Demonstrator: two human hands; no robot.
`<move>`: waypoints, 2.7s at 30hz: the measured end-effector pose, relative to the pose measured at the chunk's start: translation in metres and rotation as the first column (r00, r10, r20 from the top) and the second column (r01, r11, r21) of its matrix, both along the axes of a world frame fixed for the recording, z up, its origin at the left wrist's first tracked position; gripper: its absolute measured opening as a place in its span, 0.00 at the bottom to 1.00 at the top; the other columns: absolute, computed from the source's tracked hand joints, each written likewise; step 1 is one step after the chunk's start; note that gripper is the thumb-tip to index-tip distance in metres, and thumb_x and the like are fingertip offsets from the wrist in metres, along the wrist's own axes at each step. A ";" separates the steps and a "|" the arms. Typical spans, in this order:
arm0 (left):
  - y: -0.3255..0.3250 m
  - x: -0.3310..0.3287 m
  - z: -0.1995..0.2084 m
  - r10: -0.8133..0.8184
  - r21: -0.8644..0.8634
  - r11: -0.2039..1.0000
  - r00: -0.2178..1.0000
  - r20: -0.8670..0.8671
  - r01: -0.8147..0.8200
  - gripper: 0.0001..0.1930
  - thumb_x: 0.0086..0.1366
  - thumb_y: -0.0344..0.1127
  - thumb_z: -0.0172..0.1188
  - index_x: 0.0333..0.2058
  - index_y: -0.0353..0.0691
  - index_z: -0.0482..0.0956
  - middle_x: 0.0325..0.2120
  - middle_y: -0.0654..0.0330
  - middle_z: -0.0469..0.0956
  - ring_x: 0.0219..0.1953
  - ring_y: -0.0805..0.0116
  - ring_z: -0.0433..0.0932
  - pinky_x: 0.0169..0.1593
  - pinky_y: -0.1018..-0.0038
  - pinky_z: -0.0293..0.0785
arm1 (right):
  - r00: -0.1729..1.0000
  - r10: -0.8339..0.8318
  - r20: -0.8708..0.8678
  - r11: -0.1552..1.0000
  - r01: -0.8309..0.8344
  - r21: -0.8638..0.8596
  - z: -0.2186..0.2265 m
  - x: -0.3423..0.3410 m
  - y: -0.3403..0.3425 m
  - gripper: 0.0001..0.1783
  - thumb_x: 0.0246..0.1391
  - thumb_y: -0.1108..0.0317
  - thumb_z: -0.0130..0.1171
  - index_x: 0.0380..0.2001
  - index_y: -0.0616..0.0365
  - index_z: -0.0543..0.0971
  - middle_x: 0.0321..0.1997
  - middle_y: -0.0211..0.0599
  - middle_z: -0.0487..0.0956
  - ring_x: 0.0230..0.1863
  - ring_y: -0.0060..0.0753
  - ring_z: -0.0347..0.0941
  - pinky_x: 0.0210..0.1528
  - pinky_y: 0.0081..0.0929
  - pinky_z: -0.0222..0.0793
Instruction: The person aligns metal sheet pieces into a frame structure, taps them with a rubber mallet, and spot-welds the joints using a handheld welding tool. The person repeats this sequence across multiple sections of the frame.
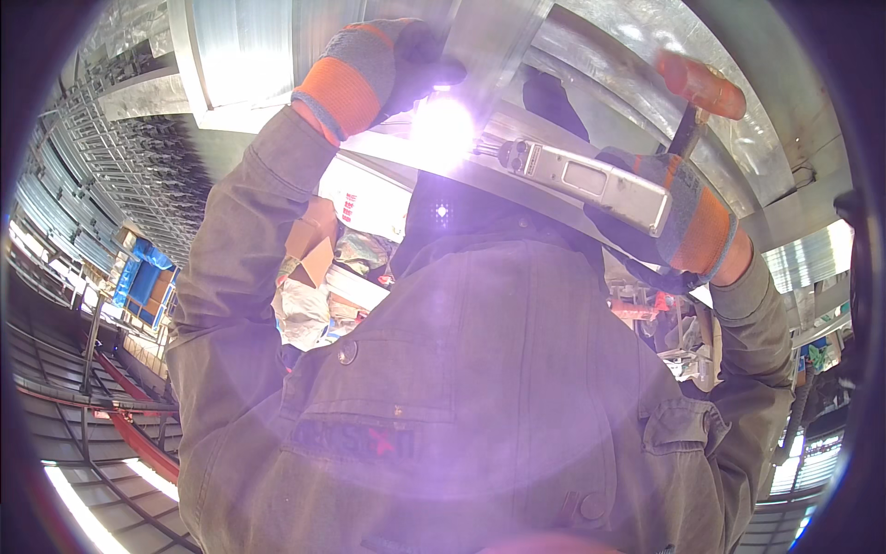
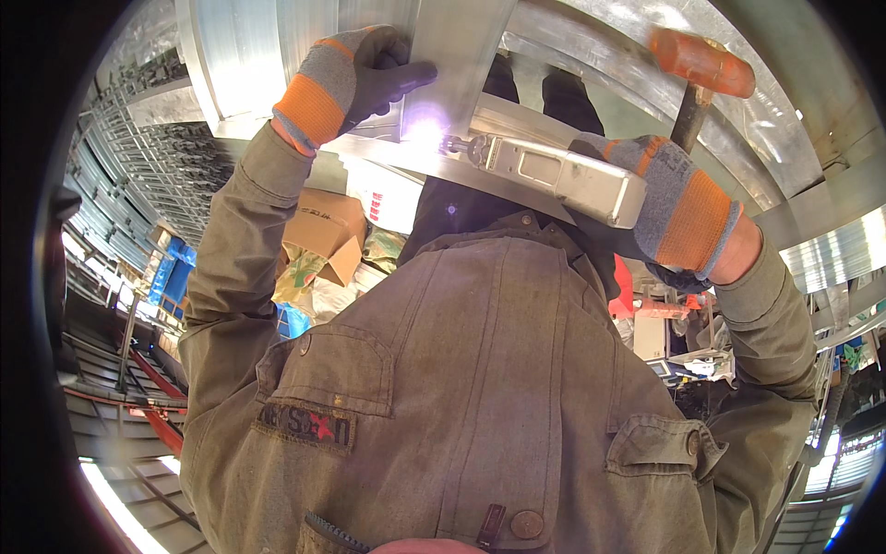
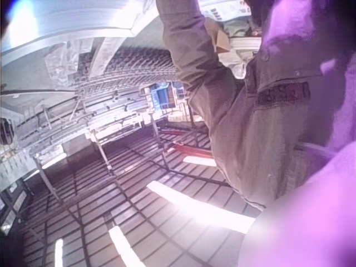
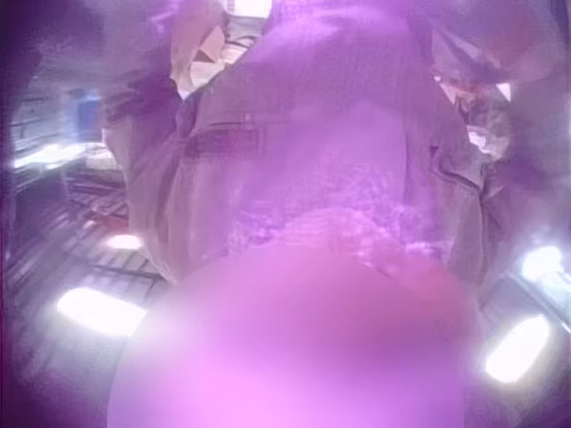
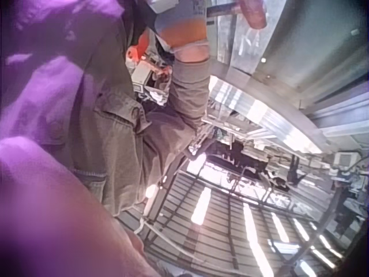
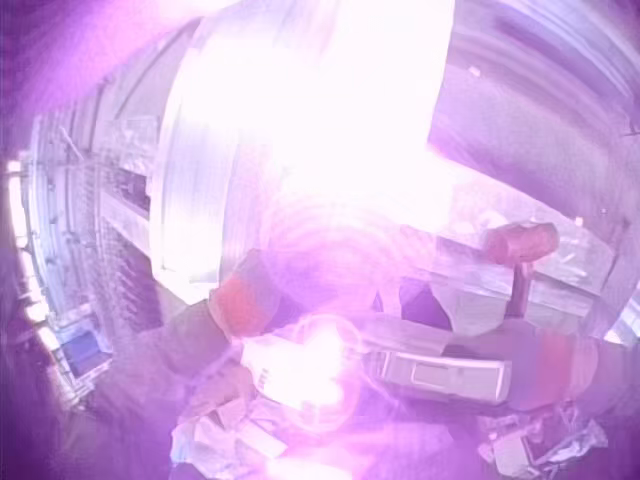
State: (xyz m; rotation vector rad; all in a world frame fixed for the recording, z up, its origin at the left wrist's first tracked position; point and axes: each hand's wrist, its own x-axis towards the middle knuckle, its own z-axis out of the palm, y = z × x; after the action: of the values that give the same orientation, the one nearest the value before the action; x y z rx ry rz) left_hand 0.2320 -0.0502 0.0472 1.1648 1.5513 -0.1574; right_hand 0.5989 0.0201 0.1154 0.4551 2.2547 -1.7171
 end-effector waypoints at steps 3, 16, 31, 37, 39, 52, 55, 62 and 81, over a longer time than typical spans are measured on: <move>-0.005 -0.005 -0.006 -0.016 0.041 0.999 0.999 0.028 0.015 0.30 0.67 0.65 0.67 0.35 0.38 0.90 0.23 0.55 0.85 0.25 0.57 0.83 0.33 0.55 0.77 | 1.000 -0.021 -0.011 1.000 0.021 -0.015 0.001 0.000 0.000 0.15 0.64 0.66 0.70 0.51 0.58 0.84 0.46 0.42 0.84 0.40 0.52 0.83 0.40 0.45 0.77; 0.004 0.003 0.004 -0.001 -0.121 0.993 0.998 -0.069 -0.007 0.19 0.72 0.49 0.76 0.35 0.39 0.81 0.22 0.69 0.75 0.23 0.80 0.71 0.25 0.75 0.69 | 0.994 -0.106 0.030 0.990 0.109 -0.089 0.005 0.007 0.000 0.13 0.63 0.67 0.71 0.49 0.57 0.84 0.43 0.41 0.82 0.39 0.51 0.81 0.40 0.44 0.76; 0.006 0.005 0.012 0.046 -0.114 0.992 0.997 -0.064 -0.053 0.22 0.71 0.53 0.78 0.39 0.38 0.84 0.25 0.69 0.77 0.25 0.80 0.73 0.29 0.77 0.74 | 0.986 -0.169 0.006 0.980 0.168 -0.104 0.001 0.022 -0.006 0.14 0.64 0.67 0.71 0.50 0.59 0.85 0.43 0.43 0.83 0.42 0.53 0.83 0.43 0.44 0.78; 0.005 0.000 0.004 0.050 -0.126 0.990 0.997 -0.054 -0.057 0.29 0.64 0.67 0.72 0.35 0.43 0.80 0.21 0.64 0.78 0.22 0.71 0.77 0.24 0.67 0.74 | 0.982 -0.183 0.043 0.977 0.186 -0.104 0.005 0.022 -0.007 0.13 0.66 0.66 0.71 0.50 0.59 0.85 0.41 0.45 0.83 0.39 0.55 0.82 0.42 0.45 0.77; 0.005 -0.001 0.002 0.015 -0.139 0.990 0.998 -0.057 -0.023 0.29 0.64 0.67 0.73 0.36 0.44 0.80 0.22 0.64 0.79 0.23 0.71 0.79 0.25 0.67 0.75 | 0.981 -0.195 -0.011 0.981 0.195 -0.006 0.008 0.023 -0.010 0.13 0.65 0.65 0.72 0.49 0.59 0.85 0.38 0.45 0.83 0.38 0.56 0.81 0.41 0.45 0.77; -0.005 0.012 0.008 0.058 0.046 0.998 0.983 -0.176 -0.051 0.30 0.67 0.64 0.73 0.42 0.37 0.86 0.29 0.56 0.88 0.31 0.61 0.87 0.40 0.63 0.83 | 0.923 -0.304 -0.235 0.769 0.384 0.511 0.086 0.108 -0.068 0.26 0.52 0.68 0.83 0.55 0.55 0.88 0.52 0.50 0.86 0.42 0.56 0.86 0.40 0.45 0.82; -0.009 0.034 0.032 -0.046 0.277 0.946 0.914 -0.403 0.170 0.32 0.69 0.66 0.71 0.46 0.37 0.88 0.32 0.52 0.89 0.34 0.52 0.88 0.45 0.60 0.83 | 0.819 -0.507 -0.268 0.552 0.548 0.629 0.102 0.142 -0.116 0.28 0.48 0.70 0.85 0.54 0.56 0.88 0.53 0.51 0.85 0.44 0.57 0.86 0.41 0.46 0.82; 0.018 0.186 0.063 -0.031 0.539 0.841 0.990 0.135 -0.047 0.26 0.74 0.61 0.68 0.50 0.42 0.88 0.34 0.49 0.90 0.38 0.48 0.90 0.46 0.57 0.84 | -0.048 -0.988 -0.145 -0.101 0.918 0.383 0.117 0.206 -0.242 0.10 0.68 0.77 0.72 0.51 0.64 0.85 0.32 0.29 0.80 0.27 0.21 0.73 0.28 0.31 0.70; 0.082 0.580 -0.001 -0.039 0.132 0.991 0.969 0.245 0.006 0.57 0.56 0.68 0.82 0.71 0.29 0.74 0.60 0.42 0.84 0.60 0.50 0.84 0.65 0.60 0.81 | -0.332 -0.921 -0.205 -0.389 0.823 0.415 0.095 0.282 -0.321 0.10 0.68 0.72 0.74 0.46 0.62 0.82 0.31 0.38 0.80 0.28 0.35 0.74 0.32 0.37 0.72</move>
State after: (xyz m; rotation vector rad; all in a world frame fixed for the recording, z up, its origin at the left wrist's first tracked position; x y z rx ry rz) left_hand 0.8118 0.0322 0.0462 1.2540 1.3438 0.0737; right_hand 0.8810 -0.3006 0.2108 3.3273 1.6374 -1.0243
